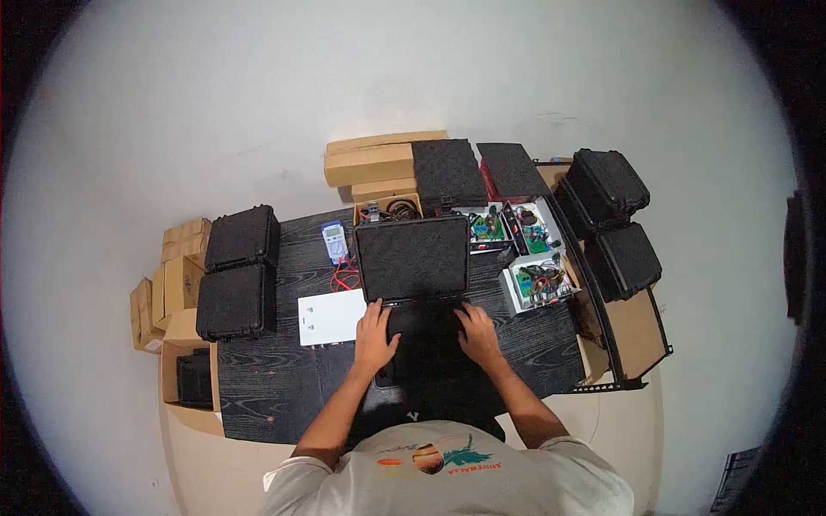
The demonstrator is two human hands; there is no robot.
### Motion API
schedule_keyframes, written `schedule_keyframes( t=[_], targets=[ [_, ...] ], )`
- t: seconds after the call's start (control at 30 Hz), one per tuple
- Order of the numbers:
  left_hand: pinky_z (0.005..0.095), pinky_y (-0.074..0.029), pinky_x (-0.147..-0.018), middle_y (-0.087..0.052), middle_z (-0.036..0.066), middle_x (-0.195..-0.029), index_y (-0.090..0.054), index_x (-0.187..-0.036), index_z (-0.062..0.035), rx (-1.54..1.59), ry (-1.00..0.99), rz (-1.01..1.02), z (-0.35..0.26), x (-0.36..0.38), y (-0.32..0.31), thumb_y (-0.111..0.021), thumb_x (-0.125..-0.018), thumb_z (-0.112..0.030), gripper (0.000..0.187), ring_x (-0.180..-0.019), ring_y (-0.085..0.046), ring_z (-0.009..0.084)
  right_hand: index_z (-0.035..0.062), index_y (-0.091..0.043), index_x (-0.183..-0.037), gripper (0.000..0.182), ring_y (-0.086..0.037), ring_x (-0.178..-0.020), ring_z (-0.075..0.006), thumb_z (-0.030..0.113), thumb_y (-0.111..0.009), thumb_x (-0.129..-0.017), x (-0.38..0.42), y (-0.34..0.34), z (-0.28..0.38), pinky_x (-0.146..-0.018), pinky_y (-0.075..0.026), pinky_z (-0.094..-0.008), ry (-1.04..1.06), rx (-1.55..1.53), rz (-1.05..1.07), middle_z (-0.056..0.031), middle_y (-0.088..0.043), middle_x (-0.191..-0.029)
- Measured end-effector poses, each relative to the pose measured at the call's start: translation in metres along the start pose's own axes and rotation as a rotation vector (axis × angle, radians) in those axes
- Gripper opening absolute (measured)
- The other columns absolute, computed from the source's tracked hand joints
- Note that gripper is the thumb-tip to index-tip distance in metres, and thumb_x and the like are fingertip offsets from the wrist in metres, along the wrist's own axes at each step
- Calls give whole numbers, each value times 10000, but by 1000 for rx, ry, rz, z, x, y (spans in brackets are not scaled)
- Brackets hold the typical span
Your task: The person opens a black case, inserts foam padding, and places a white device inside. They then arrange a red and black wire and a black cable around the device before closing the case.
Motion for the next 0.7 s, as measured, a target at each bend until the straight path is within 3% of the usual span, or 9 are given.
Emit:
schedule_keyframes(
  t=[0.13, 0.23, 0.33, 0.47, 0.57, 0.7],
  targets=[
    [565, -296, -1201, -334, 198, -1630, -456, -1482, -30, -65, 13, 100, 11, -7, -20, -802, -820, -222, 771, -1529, -290, 386, 49, -588, -1340, 588, -486, -1341, -376, 29, -739, -772, -3, -15, -10, -1087, -432, -508, -33, 29, 35, -177, -513, -1449],
    [629, -255, -1199, -326, 179, -1641, -439, -1502, -45, -145, 29, 44, 16, 1, -27, -798, -836, -271, 789, -1545, -267, 371, 58, -600, -1325, 569, -481, -1344, -364, 49, -738, -773, -2, -23, -11, -1079, -430, -497, -25, 120, 15, -164, -517, -1444],
    [680, -210, -1194, -335, 163, -1642, -449, -1506, -58, -34, 36, -23, 10, 15, -18, -783, -855, -351, 788, -1552, -257, 354, 61, -608, -1311, 551, -481, -1342, -355, 68, -737, -776, 1, -22, -7, -1069, -428, -491, -1, 159, -29, -151, -521, -1436],
    [709, -170, -1196, -376, 133, -1623, -518, -1471, -59, -36, -168, 213, -32, 41, -11, -730, -885, -445, 733, -1550, -263, 322, 58, -614, -1303, 542, -486, -1333, -346, 77, -738, -776, -3, -13, 2, -1066, -420, -490, 45, 157, -58, -141, -537, -1410],
    [703, -164, -1202, -382, 122, -1619, -535, -1456, -58, -194, -200, 362, -36, 62, -34, -730, -889, -423, 701, -1551, -256, 311, 56, -623, -1291, 514, -502, -1308, -338, 82, -735, -790, -6, -20, 3, -1059, -416, -486, 77, 137, 9, -136, -556, -1374],
    [706, -187, -1193, -430, 132, -1563, -580, -1402, -47, -50, -113, 158, -30, 43, -20, -779, -847, -325, 651, -1475, -368, 312, 63, -649, -1248, 453, -540, -1210, -319, 93, -740, -806, -8, -25, 3, -1003, -428, -472, 70, 179, 9, -119, -581, -1269]
  ],
)
Point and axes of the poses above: each hand's wrist, its own x-axis away from the middle knuckle, its own y-axis out of the back of the hand, z = x × y, the point moved 10 cm from there along -x, towards the middle knuckle
